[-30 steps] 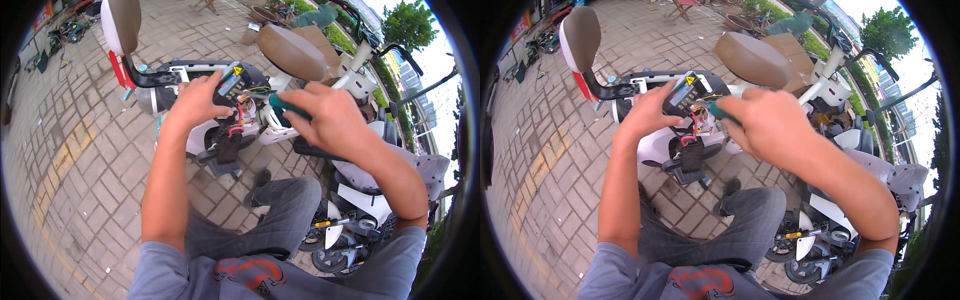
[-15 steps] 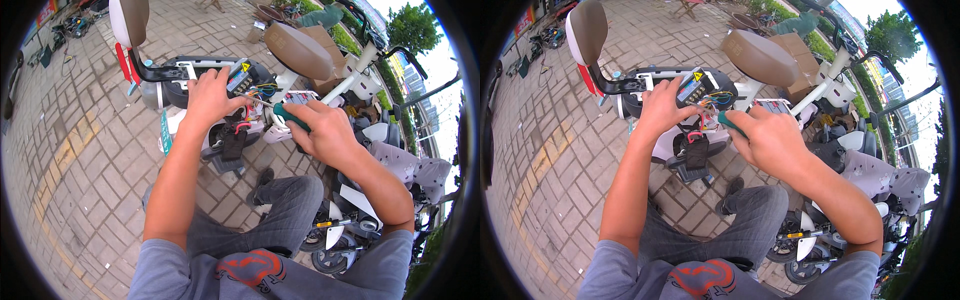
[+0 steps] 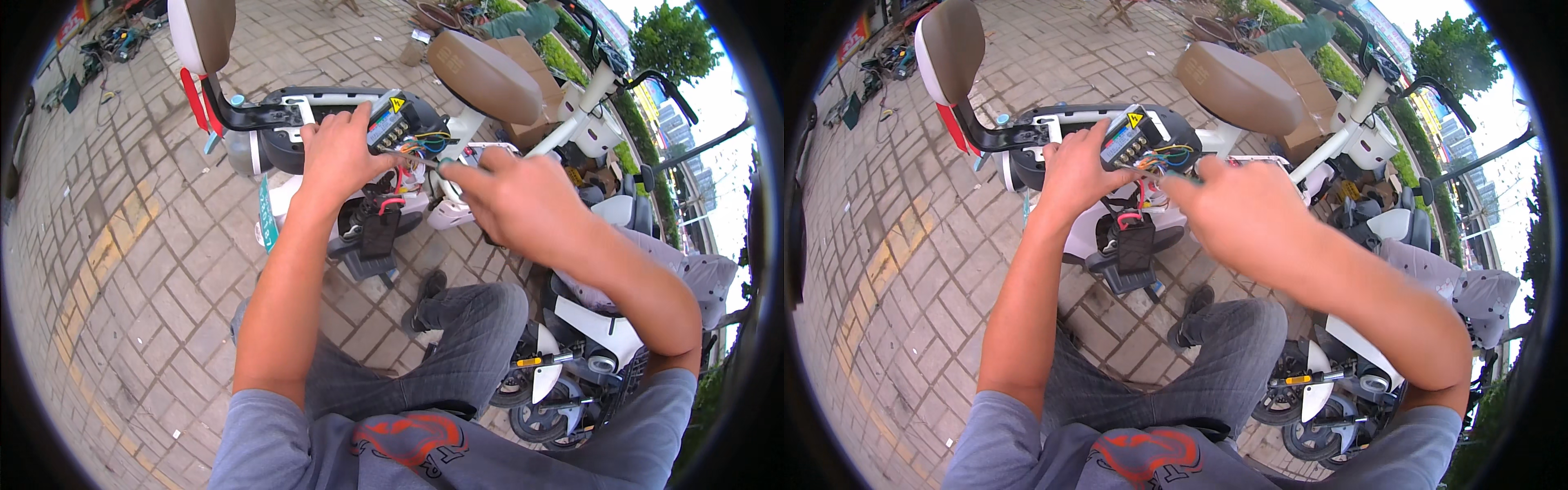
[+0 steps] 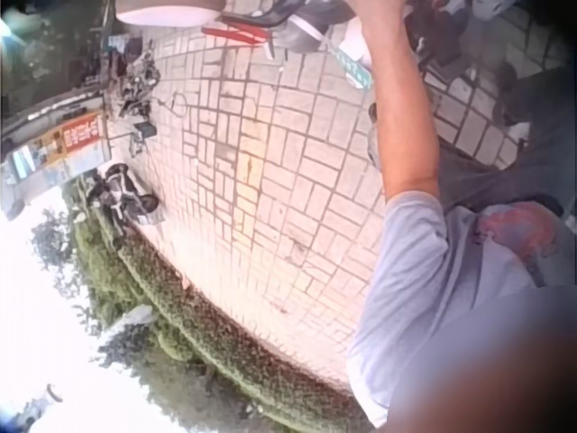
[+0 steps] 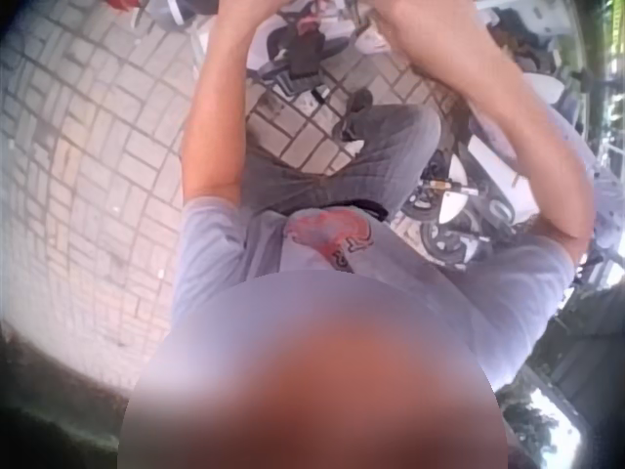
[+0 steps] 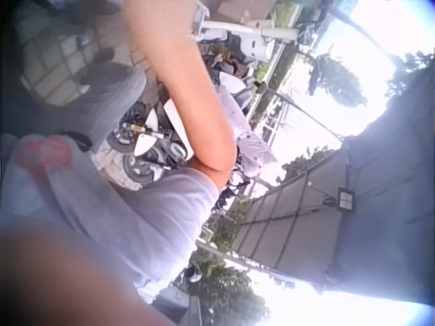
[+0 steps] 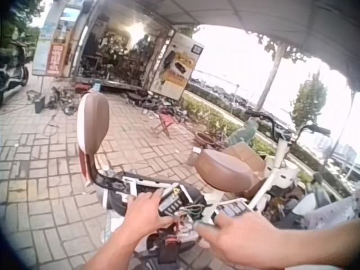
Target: The person installs a new battery into an electric scooter, connects the wiring, and secures the battery compartment using a screwdriver. The scooter is positioned on a paved outdoor area with other scooters nearby.
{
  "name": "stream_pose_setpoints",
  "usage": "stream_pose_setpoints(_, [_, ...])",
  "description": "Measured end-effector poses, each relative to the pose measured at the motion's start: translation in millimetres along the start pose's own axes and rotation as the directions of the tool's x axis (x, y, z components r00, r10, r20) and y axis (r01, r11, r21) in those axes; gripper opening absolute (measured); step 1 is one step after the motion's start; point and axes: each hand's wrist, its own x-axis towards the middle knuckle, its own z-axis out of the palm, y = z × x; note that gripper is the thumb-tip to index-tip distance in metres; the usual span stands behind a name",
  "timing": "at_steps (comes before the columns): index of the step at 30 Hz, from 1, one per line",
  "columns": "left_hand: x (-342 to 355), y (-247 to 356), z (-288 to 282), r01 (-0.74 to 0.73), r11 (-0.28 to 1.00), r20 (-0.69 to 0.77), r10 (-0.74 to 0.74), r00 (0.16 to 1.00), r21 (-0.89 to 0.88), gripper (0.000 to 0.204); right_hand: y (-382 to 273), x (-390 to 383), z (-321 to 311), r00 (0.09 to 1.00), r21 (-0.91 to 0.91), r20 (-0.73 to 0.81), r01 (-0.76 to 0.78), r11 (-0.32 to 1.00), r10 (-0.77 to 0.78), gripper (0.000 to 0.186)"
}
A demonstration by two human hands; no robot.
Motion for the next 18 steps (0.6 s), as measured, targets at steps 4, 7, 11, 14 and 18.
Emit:
stream_pose_setpoints(4, [-2.2,0.0,4.9,0.014,1.0,-0.012,-0.014,1.0,0.0,0.086,-17.6,1.9,-7.6,0.991,-0.14,0.073,0.119,0.983,-0.109,0.021])
stream_pose_setpoints(7, [-0.4,-3.4,9.2,0.011,1.0,-0.02,-0.01,1.0,0.007,0.085,-17.7,0.5,-4.2,0.989,0.064,0.118,-0.098,0.993,0.09,0.03])
stream_pose_setpoints(11, [-0.1,-3.3,9.0,0.001,1.0,-0.05,0.0,0.999,0.011,0.084,-16.6,-4.3,5.0,0.975,0.113,0.109,-0.203,0.973,0.191,0.038])
stream_pose_setpoints(14, [3.8,3.1,2.8,0.031,0.999,-0.011,-0.031,0.999,-0.014,0.088,-22.9,-4.5,-12.5,0.973,0.005,0.13,-0.194,0.981,0.192,0.04])
stream_pose_setpoints(18, [3.5,2.5,1.7,0.024,1.0,-0.04,-0.024,0.999,0.013,0.093,-16.3,-15.8,-8.5,0.973,0.054,0.078,-0.224,0.973,0.219,0.04])
